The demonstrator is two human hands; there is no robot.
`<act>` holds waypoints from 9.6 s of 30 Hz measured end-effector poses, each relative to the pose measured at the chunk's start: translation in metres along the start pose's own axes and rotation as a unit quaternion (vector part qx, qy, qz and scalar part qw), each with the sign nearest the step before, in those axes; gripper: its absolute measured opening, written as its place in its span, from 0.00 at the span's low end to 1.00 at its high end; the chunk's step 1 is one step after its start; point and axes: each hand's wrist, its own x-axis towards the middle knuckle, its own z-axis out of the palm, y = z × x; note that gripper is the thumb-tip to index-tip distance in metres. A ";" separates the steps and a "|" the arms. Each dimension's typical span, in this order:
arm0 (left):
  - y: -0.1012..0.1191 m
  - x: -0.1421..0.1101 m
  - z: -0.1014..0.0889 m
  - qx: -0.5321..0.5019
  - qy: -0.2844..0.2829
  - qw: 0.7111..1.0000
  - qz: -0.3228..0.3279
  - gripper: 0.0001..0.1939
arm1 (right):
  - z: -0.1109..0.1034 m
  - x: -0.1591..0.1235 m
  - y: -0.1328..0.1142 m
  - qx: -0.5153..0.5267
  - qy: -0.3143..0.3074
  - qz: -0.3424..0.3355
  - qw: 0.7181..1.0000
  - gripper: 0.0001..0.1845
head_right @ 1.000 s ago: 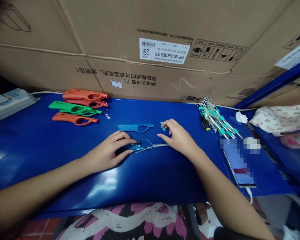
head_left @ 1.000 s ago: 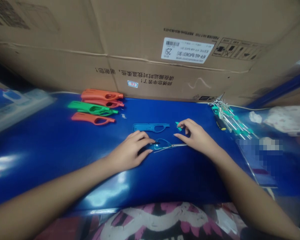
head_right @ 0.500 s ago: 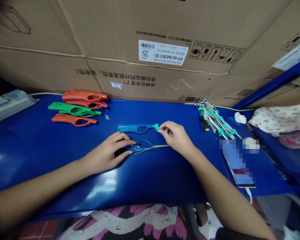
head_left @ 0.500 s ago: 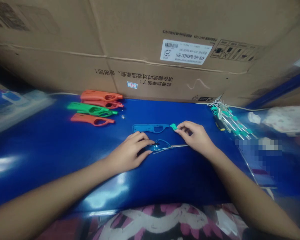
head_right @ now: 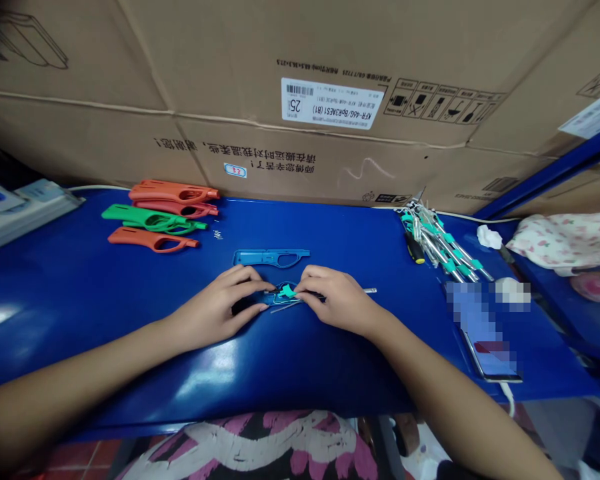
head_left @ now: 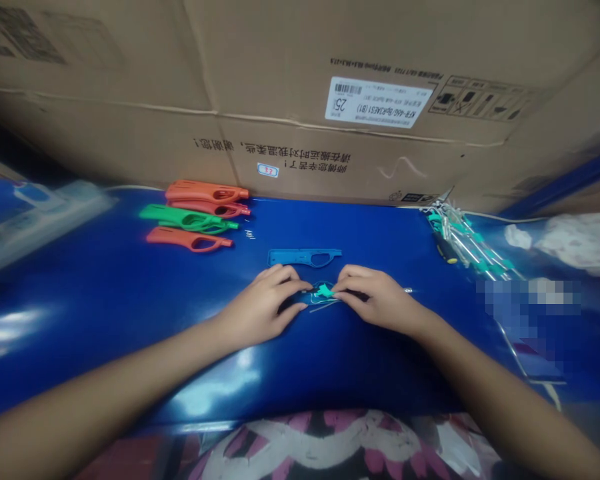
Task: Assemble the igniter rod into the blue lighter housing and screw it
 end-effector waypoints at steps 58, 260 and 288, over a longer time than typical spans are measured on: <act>0.018 -0.001 -0.002 0.250 -0.081 0.961 0.085 0.22 | -0.014 -0.003 -0.013 -0.111 0.001 -0.045 0.993 0.07; 0.006 -0.006 0.007 -0.115 0.129 0.985 -0.027 0.11 | 0.010 0.006 -0.016 0.149 0.044 0.014 0.988 0.07; 0.009 -0.005 0.006 -0.109 0.133 0.985 -0.001 0.09 | 0.017 0.007 -0.014 0.195 0.092 0.012 0.976 0.06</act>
